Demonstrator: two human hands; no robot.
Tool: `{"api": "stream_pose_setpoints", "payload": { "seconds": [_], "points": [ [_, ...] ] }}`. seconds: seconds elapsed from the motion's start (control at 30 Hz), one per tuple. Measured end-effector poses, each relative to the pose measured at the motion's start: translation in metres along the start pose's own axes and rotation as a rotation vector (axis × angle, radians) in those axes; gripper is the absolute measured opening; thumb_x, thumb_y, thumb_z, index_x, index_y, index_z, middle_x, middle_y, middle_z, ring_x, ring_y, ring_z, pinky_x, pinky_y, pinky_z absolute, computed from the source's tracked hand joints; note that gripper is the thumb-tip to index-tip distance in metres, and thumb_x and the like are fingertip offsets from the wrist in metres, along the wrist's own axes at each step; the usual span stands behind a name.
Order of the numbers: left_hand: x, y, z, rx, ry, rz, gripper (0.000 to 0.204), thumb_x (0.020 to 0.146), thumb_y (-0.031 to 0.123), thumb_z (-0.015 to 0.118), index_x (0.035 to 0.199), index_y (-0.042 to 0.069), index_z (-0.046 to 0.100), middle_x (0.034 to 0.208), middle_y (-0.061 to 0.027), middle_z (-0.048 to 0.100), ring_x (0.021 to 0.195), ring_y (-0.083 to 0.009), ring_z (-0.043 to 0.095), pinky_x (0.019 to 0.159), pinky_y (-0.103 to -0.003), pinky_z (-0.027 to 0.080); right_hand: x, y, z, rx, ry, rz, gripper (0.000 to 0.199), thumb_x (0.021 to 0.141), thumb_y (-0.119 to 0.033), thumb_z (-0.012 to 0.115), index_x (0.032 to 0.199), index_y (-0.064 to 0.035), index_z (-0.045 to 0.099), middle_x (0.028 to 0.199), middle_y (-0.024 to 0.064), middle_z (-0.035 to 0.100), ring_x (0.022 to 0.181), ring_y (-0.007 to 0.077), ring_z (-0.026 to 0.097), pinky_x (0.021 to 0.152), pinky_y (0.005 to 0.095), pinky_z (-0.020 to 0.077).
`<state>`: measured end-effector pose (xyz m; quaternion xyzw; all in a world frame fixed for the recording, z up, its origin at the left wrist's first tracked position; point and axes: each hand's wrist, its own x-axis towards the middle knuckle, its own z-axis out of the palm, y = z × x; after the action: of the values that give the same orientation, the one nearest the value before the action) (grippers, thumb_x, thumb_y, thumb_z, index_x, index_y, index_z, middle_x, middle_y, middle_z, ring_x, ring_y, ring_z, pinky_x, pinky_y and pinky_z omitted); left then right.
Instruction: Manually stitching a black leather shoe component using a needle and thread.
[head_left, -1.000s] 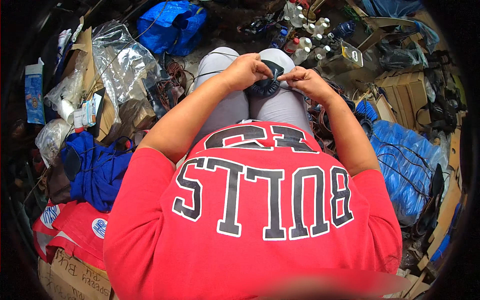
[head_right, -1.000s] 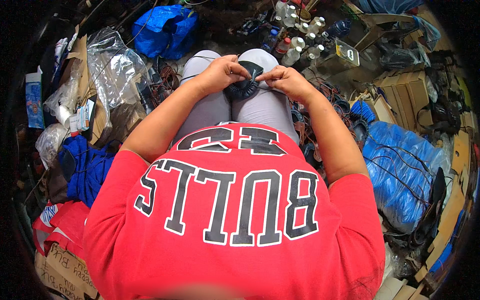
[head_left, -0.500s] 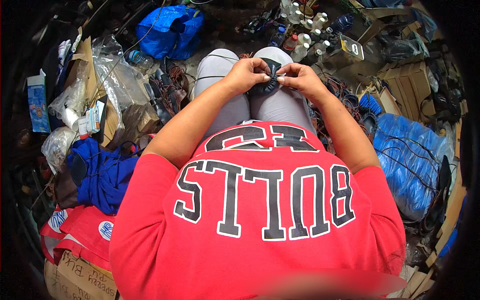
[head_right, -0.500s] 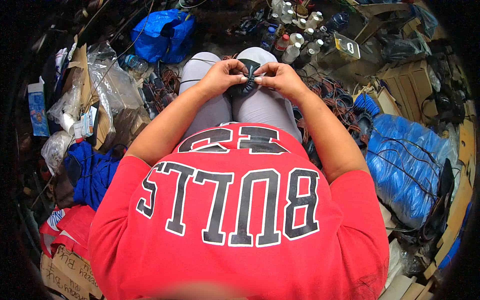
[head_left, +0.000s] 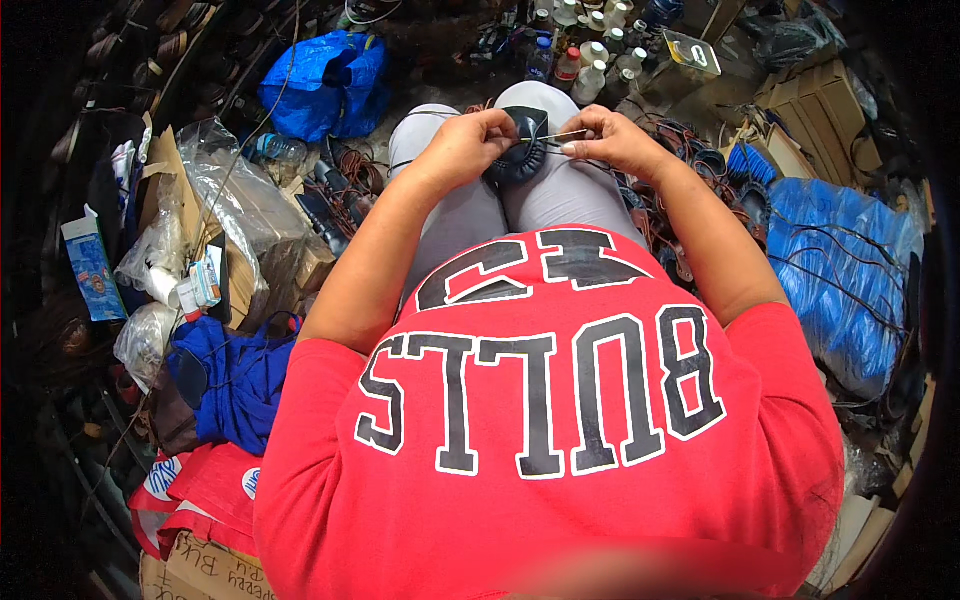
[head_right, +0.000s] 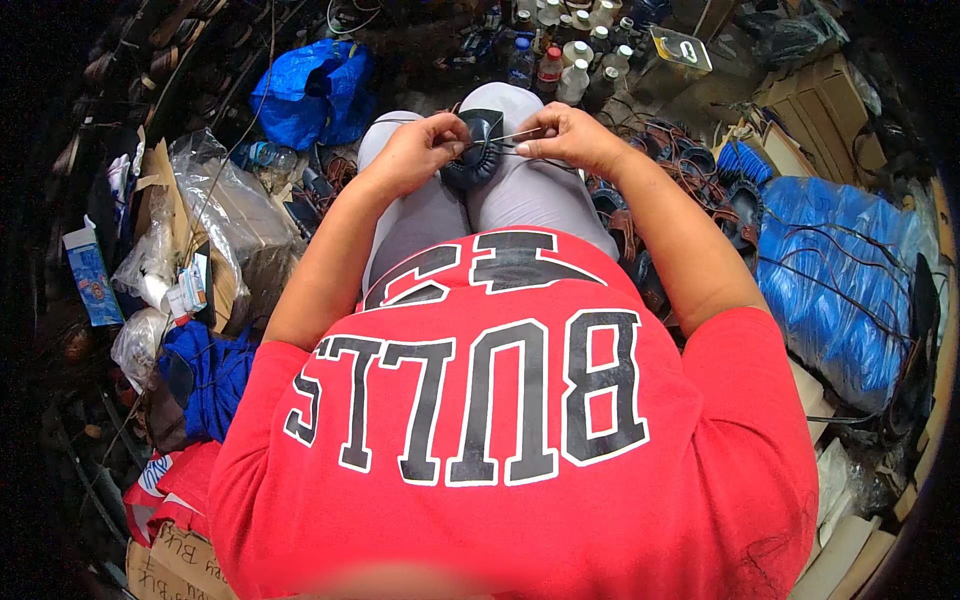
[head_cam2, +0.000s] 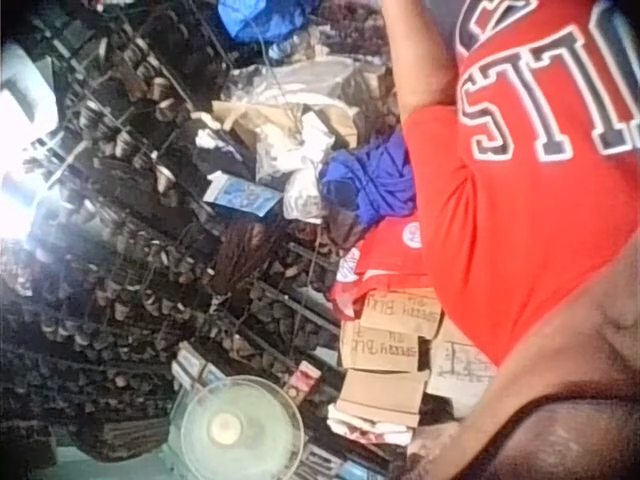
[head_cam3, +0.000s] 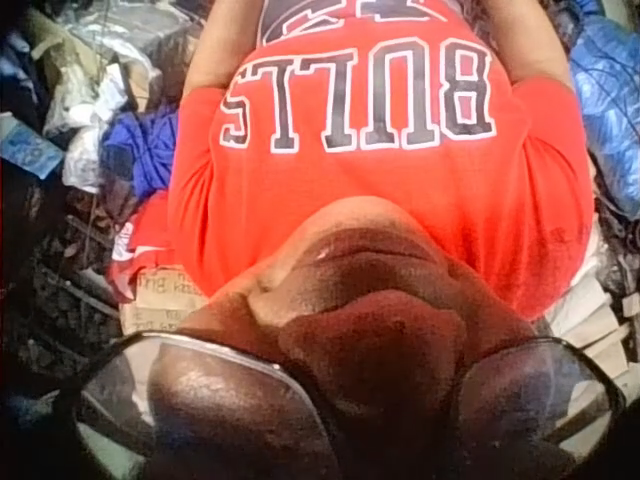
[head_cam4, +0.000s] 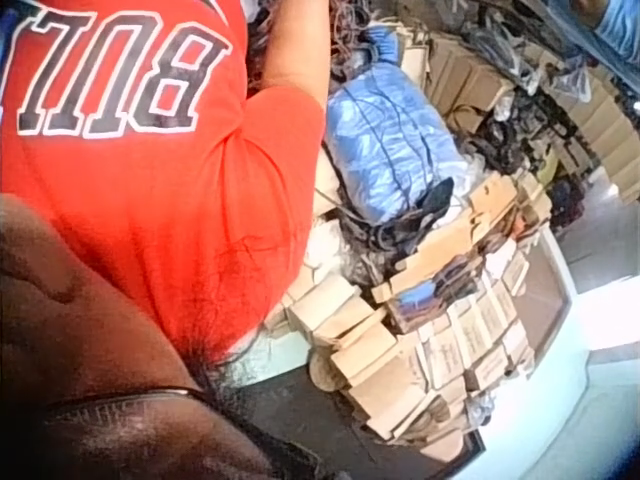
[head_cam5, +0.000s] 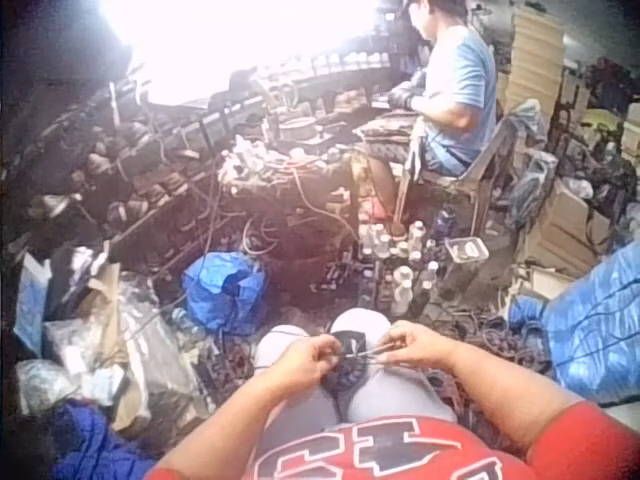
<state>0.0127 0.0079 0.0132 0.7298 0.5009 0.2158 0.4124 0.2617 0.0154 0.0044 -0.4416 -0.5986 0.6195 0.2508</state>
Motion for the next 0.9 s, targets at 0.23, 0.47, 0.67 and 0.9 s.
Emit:
{"api": "stream_pose_setpoints", "payload": {
  "seconds": [0.23,0.47,0.67,0.9],
  "points": [
    [0.002,0.016,-0.008,0.139,-0.093,0.087,0.013,0.082,0.006,0.058,0.095,0.002,0.061,0.085,-0.012,0.063,0.079,-0.0224,0.06,0.072,-0.031,0.046,-0.027,-0.03,-0.027,-0.055,-0.042,-0.022,0.015,0.081,-0.019,0.063,0.083,-0.0048,0.058,0.083,-0.0004,0.051,0.081,0.0073,0.049,0.074,0.023,0.0397],
    [0.012,0.019,-0.011,0.345,-0.148,0.173,0.014,0.084,0.012,0.056,0.095,0.004,0.06,0.08,-0.0154,0.063,0.075,-0.0289,0.061,0.07,-0.035,0.047,0.019,0.008,-0.044,-1.041,0.379,-0.069,0.018,0.079,-0.031,0.064,0.09,-0.016,0.064,0.102,0.0074,0.056,0.104,0.0277,0.053,0.087,0.0377,0.0417],
    [0.008,0.013,-0.014,0.346,-0.177,0.178,0.015,0.083,0.013,0.054,0.095,0.005,0.058,0.078,-0.0171,0.062,0.075,-0.0351,0.06,0.066,-0.039,0.046,-0.003,-0.071,0.005,-1.112,0.041,-0.32,0.015,0.081,-0.022,0.06,0.088,-0.0085,0.06,0.084,0.0092,0.06,0.083,0.0268,0.059,0.08,0.0384,0.0412],
    [-0.002,0.012,-0.024,0.313,-0.155,0.295,0.01,0.082,0.01,0.055,0.091,0.007,0.055,0.079,-0.0167,0.06,0.077,-0.0367,0.057,0.066,-0.041,0.044,0.009,-0.054,0.019,-1.245,-0.158,-0.385,0.003,0.08,-0.012,0.056,0.082,-0.0102,0.056,0.073,0.0075,0.06,0.077,0.0265,0.058,0.075,0.0372,0.0392]
  ]
}}
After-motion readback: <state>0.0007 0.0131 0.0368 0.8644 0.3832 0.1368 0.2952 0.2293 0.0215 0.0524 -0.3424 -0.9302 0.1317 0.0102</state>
